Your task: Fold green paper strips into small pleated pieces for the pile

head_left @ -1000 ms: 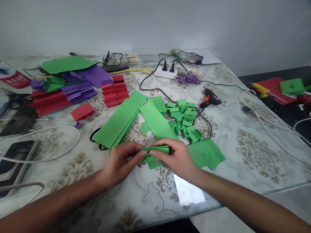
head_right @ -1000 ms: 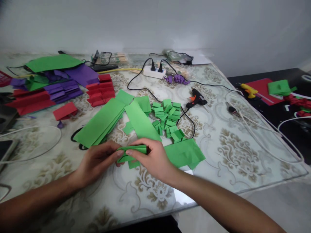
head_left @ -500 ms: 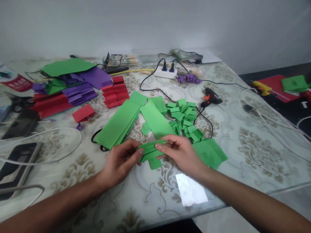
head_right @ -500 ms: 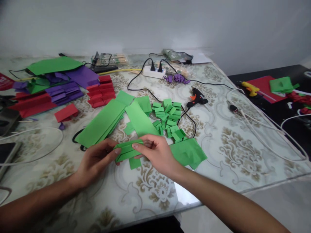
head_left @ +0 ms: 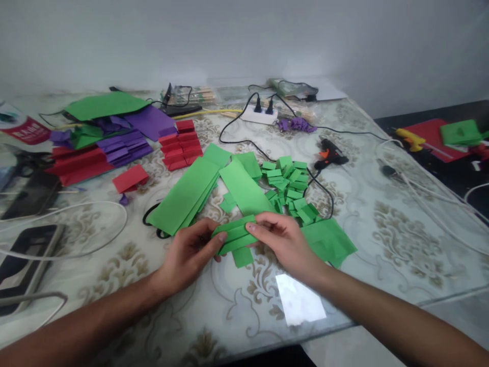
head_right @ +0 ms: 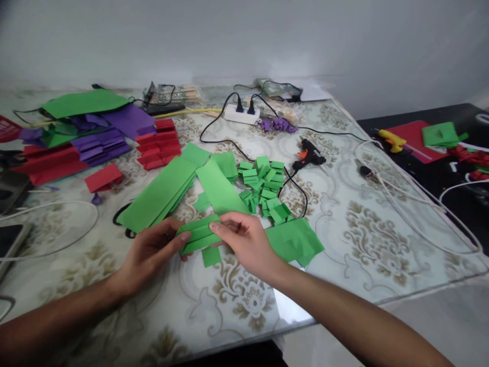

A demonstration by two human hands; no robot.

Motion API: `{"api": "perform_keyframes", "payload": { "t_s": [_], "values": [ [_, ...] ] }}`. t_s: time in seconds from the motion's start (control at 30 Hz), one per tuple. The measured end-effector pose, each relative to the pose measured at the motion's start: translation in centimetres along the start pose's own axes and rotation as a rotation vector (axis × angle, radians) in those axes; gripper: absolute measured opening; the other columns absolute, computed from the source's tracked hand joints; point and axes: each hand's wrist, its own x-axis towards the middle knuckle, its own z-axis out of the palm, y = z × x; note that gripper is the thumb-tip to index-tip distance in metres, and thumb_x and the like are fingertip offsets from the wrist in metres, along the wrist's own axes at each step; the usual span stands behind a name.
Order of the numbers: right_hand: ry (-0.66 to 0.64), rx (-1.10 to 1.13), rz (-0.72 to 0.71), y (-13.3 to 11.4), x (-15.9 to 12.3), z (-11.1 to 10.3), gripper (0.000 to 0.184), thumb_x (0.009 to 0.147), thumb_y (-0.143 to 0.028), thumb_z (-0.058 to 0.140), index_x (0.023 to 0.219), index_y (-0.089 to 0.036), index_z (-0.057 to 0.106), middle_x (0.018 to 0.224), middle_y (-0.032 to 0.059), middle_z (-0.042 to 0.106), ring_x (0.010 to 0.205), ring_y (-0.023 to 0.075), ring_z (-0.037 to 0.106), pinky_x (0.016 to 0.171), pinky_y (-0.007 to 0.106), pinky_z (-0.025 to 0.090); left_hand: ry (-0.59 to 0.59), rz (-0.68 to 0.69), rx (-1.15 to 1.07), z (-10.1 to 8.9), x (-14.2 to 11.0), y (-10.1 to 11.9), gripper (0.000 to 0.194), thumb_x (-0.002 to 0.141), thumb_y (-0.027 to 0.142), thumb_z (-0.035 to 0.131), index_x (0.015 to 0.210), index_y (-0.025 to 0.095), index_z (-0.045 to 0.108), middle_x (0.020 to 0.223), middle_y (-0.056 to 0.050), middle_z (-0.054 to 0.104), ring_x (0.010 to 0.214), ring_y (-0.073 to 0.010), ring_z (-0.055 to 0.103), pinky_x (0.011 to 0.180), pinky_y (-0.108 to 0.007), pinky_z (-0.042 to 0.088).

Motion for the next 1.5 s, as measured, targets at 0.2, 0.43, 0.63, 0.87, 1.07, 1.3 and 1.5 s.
{"api": "perform_keyframes", "payload": {
  "t_s": [0.2, 0.43, 0.63, 0.87, 1.07, 1.3, 1.5],
  "values": [
    [0.046, -0.095, -0.028, -0.28, -0.02, -0.38, 0.037, 0.079, -0.052, 0.084, 0.076, -0.018, 0.071, 0.068, -0.0018, 0.055, 0.064, 0.0129, 0.053, 0.058, 0.024, 0.047, 0.052, -0.005, -0.070, 0.16, 0.02, -0.07, 0.023, 0.098, 0.036, 0.067, 0.084, 0.018, 0.064, 0.065, 0.002, 0.065, 0.054, -0.0128, 0.066, 0.055, -0.022, 0.054],
    [0.111, -0.364, -0.237, -0.34, -0.16, -0.70, 0.025, 0.088, -0.040, 0.075, 0.082, -0.016, 0.075, 0.056, -0.0057, 0.043, 0.053, 0.0100, 0.037, 0.049, 0.025, 0.028, 0.191, 0.162, 0.089, 0.07, 0.06, -0.31, 0.018, 0.091, 0.026, 0.075, 0.076, 0.018, 0.070, 0.062, 0.004, 0.058, 0.053, -0.0081, 0.053, 0.050, -0.017, 0.044],
    [-0.068, -0.144, -0.091, -0.48, -0.36, -0.66, 0.030, 0.093, -0.043, 0.072, 0.111, -0.020, 0.073, 0.065, -0.0008, 0.071, 0.046, 0.0119, 0.058, 0.047, 0.024, 0.045, 0.178, 0.045, -0.128, 0.41, -0.18, -0.73, 0.011, 0.094, 0.029, 0.074, 0.101, 0.021, 0.080, 0.062, 0.003, 0.071, 0.048, -0.0102, 0.063, 0.047, -0.018, 0.053],
    [-0.109, -0.097, -0.145, -0.03, -0.15, -0.80, 0.025, 0.073, -0.030, 0.092, 0.094, -0.023, 0.079, 0.062, -0.0040, 0.064, 0.062, 0.0152, 0.067, 0.061, 0.027, 0.055, 0.159, 0.114, -0.115, -0.41, 0.31, -0.36, 0.016, 0.082, 0.024, 0.087, 0.097, 0.028, 0.087, 0.094, -0.003, 0.079, 0.088, -0.0178, 0.073, 0.076, -0.024, 0.060],
    [-0.074, -0.130, -0.158, 0.46, -0.30, -0.63, 0.031, 0.069, -0.034, 0.096, 0.092, -0.022, 0.080, 0.064, -0.0019, 0.067, 0.062, 0.0153, 0.063, 0.059, 0.028, 0.051, 0.111, 0.121, -0.273, -0.34, 0.49, -0.41, 0.019, 0.074, 0.023, 0.094, 0.089, 0.026, 0.084, 0.088, -0.002, 0.072, 0.084, -0.0161, 0.068, 0.073, -0.023, 0.057],
    [-0.077, -0.102, -0.118, 0.41, -0.21, -0.50, 0.031, 0.069, -0.038, 0.096, 0.088, -0.020, 0.080, 0.063, -0.0009, 0.070, 0.056, 0.0126, 0.061, 0.053, 0.024, 0.048, 0.112, 0.210, -0.111, -0.25, 0.52, -0.33, 0.011, 0.079, 0.024, 0.090, 0.082, 0.022, 0.080, 0.079, -0.001, 0.068, 0.075, -0.0144, 0.063, 0.066, -0.022, 0.051],
    [-0.067, -0.166, -0.162, 0.44, -0.32, -0.28, 0.024, 0.074, -0.039, 0.093, 0.081, -0.020, 0.081, 0.065, 0.0018, 0.074, 0.056, 0.0135, 0.065, 0.052, 0.024, 0.051, 0.126, 0.219, -0.051, -0.13, 0.49, 0.16, 0.015, 0.083, 0.030, 0.087, 0.076, 0.019, 0.078, 0.071, -0.001, 0.067, 0.068, -0.0138, 0.061, 0.061, -0.022, 0.049]
  ]
}}
